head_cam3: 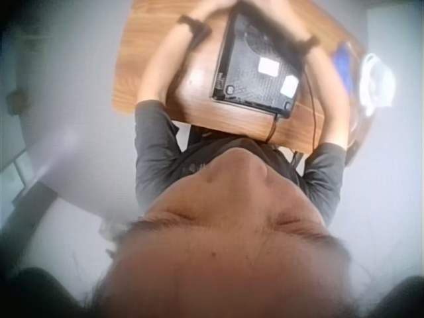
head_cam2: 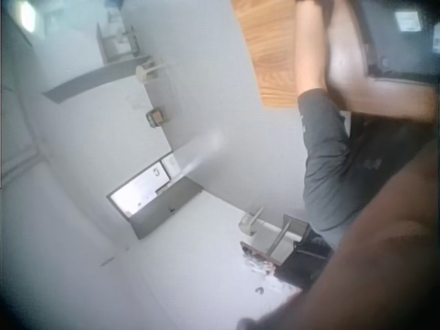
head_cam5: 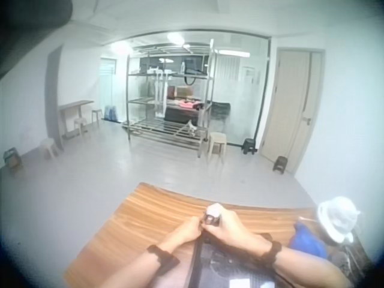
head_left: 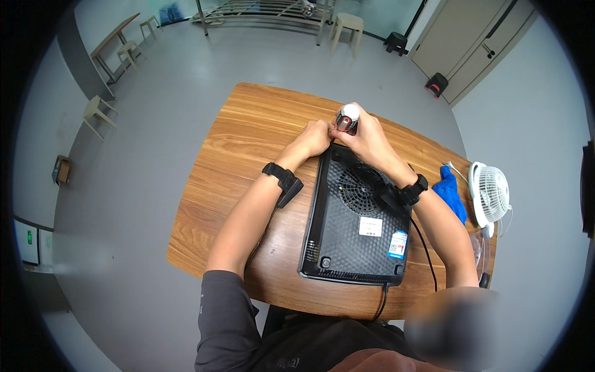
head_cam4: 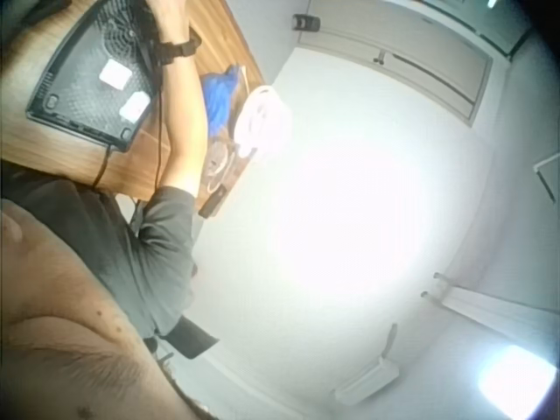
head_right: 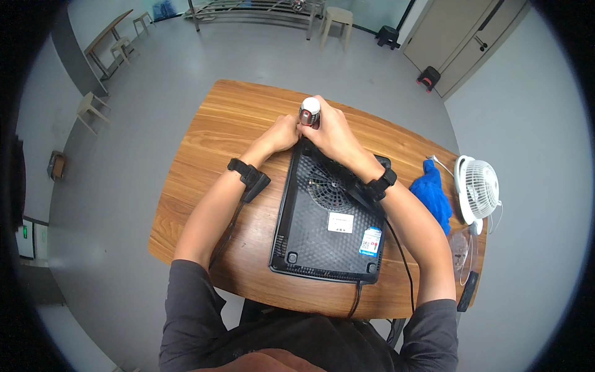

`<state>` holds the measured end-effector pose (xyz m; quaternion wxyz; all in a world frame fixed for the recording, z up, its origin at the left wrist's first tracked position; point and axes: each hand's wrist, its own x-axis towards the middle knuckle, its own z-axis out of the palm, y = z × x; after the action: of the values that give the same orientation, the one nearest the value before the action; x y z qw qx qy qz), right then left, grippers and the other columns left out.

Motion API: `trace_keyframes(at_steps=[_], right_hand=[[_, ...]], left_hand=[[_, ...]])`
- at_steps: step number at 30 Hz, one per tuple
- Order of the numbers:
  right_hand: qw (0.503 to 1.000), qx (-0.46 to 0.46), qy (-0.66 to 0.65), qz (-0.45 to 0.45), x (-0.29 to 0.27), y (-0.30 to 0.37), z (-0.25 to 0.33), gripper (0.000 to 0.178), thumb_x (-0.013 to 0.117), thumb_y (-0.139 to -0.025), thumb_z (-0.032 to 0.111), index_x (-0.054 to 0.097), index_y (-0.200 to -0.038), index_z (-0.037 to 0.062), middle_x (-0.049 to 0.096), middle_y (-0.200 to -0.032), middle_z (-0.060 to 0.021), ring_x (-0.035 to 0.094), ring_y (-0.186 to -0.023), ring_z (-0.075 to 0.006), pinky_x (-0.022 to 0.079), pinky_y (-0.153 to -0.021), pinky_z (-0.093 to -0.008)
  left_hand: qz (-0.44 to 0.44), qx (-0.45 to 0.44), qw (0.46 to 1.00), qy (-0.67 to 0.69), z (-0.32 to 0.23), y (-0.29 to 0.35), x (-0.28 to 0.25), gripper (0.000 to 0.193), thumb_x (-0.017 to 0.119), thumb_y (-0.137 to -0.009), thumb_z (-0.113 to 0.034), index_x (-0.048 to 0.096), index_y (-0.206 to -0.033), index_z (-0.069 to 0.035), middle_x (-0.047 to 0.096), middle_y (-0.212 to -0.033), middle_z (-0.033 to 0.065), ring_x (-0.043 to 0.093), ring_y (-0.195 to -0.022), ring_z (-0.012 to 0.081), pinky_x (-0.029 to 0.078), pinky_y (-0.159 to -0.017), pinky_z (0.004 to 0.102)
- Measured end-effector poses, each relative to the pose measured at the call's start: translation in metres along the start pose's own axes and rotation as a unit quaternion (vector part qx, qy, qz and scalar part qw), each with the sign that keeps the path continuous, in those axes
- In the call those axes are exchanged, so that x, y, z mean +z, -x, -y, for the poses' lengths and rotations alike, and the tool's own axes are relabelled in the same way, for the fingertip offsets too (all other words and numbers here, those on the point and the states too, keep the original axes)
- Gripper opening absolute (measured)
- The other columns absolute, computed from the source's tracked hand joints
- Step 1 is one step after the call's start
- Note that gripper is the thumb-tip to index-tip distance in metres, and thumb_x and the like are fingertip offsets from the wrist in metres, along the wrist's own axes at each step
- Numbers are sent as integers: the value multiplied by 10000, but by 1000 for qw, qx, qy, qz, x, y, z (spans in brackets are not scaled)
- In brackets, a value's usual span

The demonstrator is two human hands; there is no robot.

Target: The person disassembles a black electronic device on a wooden table. They use a screwdriver to remove screws from the casing, lift the cover to expose internal components, and continue unscrewing parts to separate the device into its main components.

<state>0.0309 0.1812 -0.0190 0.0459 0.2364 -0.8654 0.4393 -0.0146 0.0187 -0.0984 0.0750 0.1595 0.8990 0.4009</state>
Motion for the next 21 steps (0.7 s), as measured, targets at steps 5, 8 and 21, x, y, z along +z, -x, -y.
trace_keyframes(at_steps=[5, 8, 21], right_hand=[[1000, -31, -1, -3, 3, -1, 1, 269, 745, -861, 78, 576, -1057, 4, 673, -889, -97, 631, -802, -167, 522, -752, -339], [1000, -12, -7, 11, 2, -1, 10, 256, 739, -864, 75, 566, -1042, 11, 662, -867, -103, 613, -775, -178, 508, -725, -351], [999, -44, -29, -2, -2, 2, -3, 259, 742, -881, 89, 555, -1041, 9, 670, -846, -102, 604, -726, -167, 501, -691, -340]], left_hand=[[5, 9, 1000, -12, 22, -18, 13, 192, 591, -897, -113, 709, -985, 11, 695, -1028, 292, 665, -1031, 442, 528, -862, 491], [11, 5, 1000, 13, 36, -29, 22, 218, 583, -905, -116, 683, -1064, -5, 688, -1109, 268, 648, -1094, 420, 518, -896, 483], [17, -7, 1000, 3, 19, -28, 19, 224, 607, -876, -96, 684, -1070, -17, 703, -1063, 246, 663, -1056, 404, 526, -874, 462]])
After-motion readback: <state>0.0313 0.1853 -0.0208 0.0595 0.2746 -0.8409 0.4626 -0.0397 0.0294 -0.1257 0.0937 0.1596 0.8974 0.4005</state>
